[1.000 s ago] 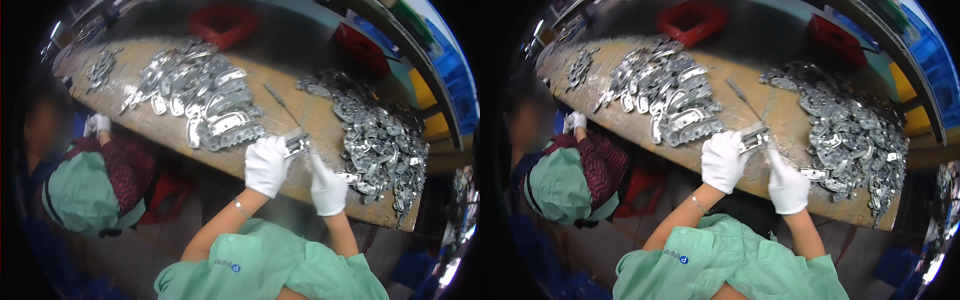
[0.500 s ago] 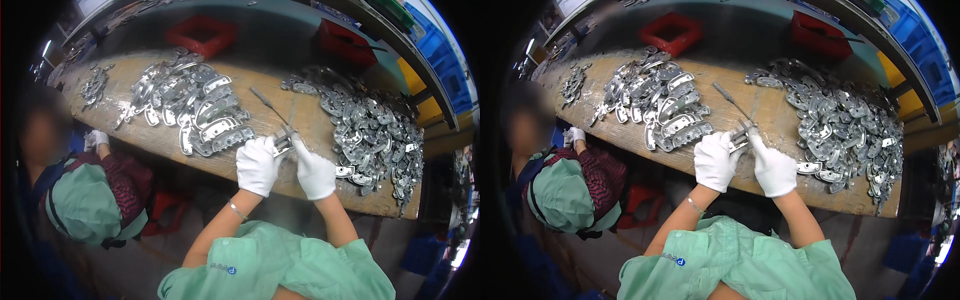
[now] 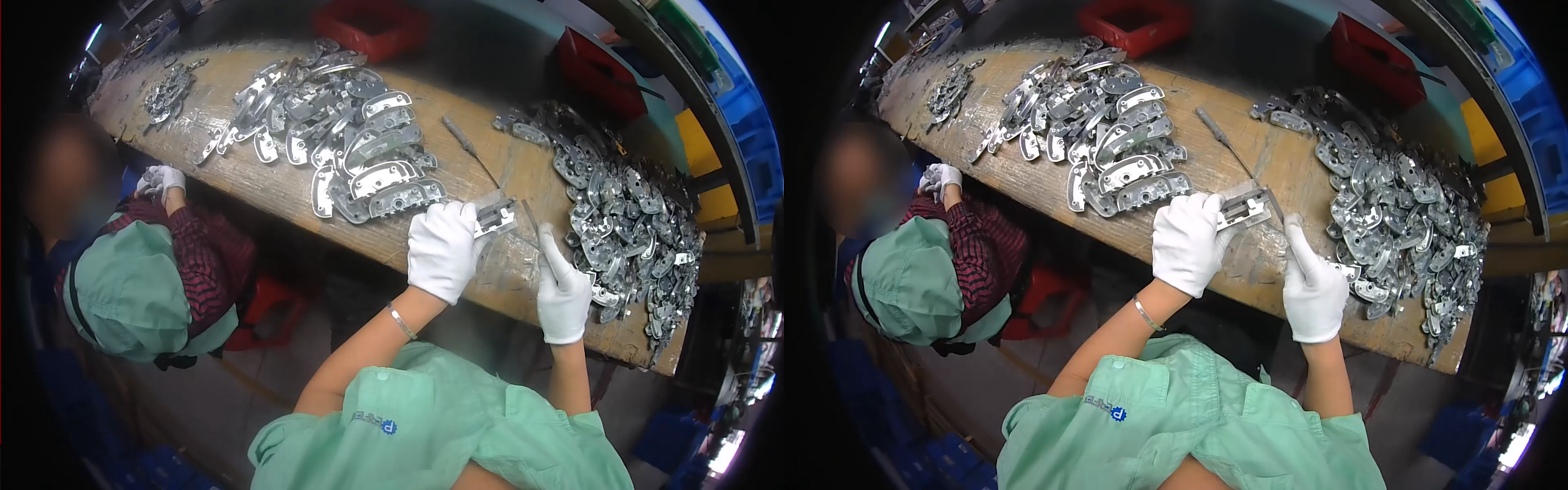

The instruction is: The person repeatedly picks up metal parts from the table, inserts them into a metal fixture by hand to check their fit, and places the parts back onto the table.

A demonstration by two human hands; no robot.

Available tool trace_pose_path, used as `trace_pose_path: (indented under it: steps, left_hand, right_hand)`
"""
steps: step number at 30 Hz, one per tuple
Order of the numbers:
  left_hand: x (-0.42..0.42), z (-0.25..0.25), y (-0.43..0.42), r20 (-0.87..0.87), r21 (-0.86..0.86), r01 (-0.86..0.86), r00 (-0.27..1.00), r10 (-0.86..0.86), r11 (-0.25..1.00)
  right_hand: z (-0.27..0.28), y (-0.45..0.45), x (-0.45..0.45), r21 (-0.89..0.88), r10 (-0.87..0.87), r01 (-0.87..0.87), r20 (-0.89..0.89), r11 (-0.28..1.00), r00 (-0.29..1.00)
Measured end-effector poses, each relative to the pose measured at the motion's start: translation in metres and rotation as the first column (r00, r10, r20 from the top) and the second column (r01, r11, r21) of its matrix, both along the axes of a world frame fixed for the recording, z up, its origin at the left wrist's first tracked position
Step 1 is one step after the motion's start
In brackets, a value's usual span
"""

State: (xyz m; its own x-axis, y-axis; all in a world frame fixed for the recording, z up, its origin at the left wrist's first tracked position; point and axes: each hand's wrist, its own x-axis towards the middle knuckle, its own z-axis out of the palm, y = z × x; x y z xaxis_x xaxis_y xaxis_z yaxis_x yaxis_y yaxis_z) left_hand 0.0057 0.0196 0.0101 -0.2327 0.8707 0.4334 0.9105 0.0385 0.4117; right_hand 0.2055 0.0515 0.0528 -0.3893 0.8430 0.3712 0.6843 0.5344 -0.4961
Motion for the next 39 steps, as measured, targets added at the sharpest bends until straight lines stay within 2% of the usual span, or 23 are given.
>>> trace_pose_path:
  steps: [2,4,7,11,13,15,16,17,19,21,23,24,28,31,35,37,39]
  left_hand:
    - [0.001,-0.001,-0.001,-0.009,-0.014,0.002,1.000,-0.002,1.000]
    - [0.000,-0.003,0.000,-0.015,-0.020,-0.006,1.000,0.006,1.000]
    - [0.000,-0.003,0.004,0.029,-0.011,-0.014,0.999,0.014,1.000]
    - [-0.002,0.004,0.001,0.004,0.013,0.009,1.000,-0.009,1.000]
    - [-0.001,0.007,-0.004,-0.013,-0.006,0.031,0.999,-0.031,0.999]
    - [-0.003,0.006,-0.001,0.063,-0.093,0.055,0.997,-0.050,0.994]
    - [-0.006,0.003,-0.003,0.008,-0.041,0.068,0.998,-0.067,0.997]
    - [-0.005,0.000,-0.003,0.012,-0.046,0.056,0.998,-0.055,0.997]
    - [-0.006,-0.001,-0.004,0.010,0.078,0.052,0.999,-0.053,0.996]
    - [-0.009,0.002,-0.008,-0.029,0.090,0.021,0.999,-0.018,0.996]
    - [-0.011,0.009,-0.016,-0.011,-0.104,-0.048,0.999,0.047,0.993]
    - [-0.011,0.003,-0.015,0.004,-0.006,-0.045,0.999,0.045,0.999]
    - [-0.013,-0.008,-0.014,-0.016,0.051,-0.036,0.999,0.037,0.998]
    - [-0.013,-0.005,-0.016,-0.040,0.064,-0.021,0.999,0.023,0.998]
    - [-0.011,-0.010,-0.014,-0.015,0.102,-0.041,0.999,0.043,0.994]
    - [-0.012,-0.009,-0.014,-0.015,0.081,-0.027,0.999,0.028,0.996]
    - [-0.012,-0.008,-0.014,-0.039,0.101,-0.037,0.998,0.041,0.994]
  right_hand:
    - [-0.011,0.000,-0.004,0.035,-0.003,0.003,-0.002,0.999,1.000]
    - [-0.021,-0.001,-0.011,0.135,-0.019,-0.023,0.304,0.991,0.953]
    - [-0.018,-0.006,-0.008,0.141,-0.039,-0.015,0.371,0.990,0.928]
    - [-0.017,0.017,-0.031,0.168,-0.054,-0.017,0.408,0.986,0.911]
    - [-0.023,0.017,-0.024,0.122,-0.033,-0.010,0.346,0.993,0.938]
    - [-0.014,0.002,-0.015,0.093,-0.050,0.036,0.151,0.995,0.987]
    - [-0.007,-0.004,-0.010,0.005,-0.056,0.056,0.145,0.998,0.988]
    - [-0.008,-0.004,-0.010,0.000,-0.043,0.043,0.150,0.999,0.988]
    - [-0.012,-0.010,-0.012,-0.034,-0.013,0.016,0.104,0.999,0.994]
    - [-0.006,-0.016,-0.018,-0.025,0.007,-0.004,0.115,1.000,0.993]
    - [-0.007,-0.024,-0.023,0.075,0.047,-0.060,0.169,0.995,0.984]
    - [-0.010,-0.026,-0.026,0.093,0.057,-0.078,0.212,0.993,0.976]
    - [-0.027,-0.027,-0.047,0.180,0.013,-0.082,0.356,0.980,0.934]
    - [-0.025,-0.039,-0.035,0.133,-0.001,-0.063,0.432,0.989,0.902]
    - [-0.019,-0.027,-0.048,0.170,-0.024,-0.068,0.487,0.983,0.873]
    - [-0.024,-0.020,-0.051,0.206,-0.001,-0.097,0.432,0.974,0.902]
    - [-0.018,-0.031,-0.044,0.167,-0.004,-0.082,0.462,0.983,0.887]
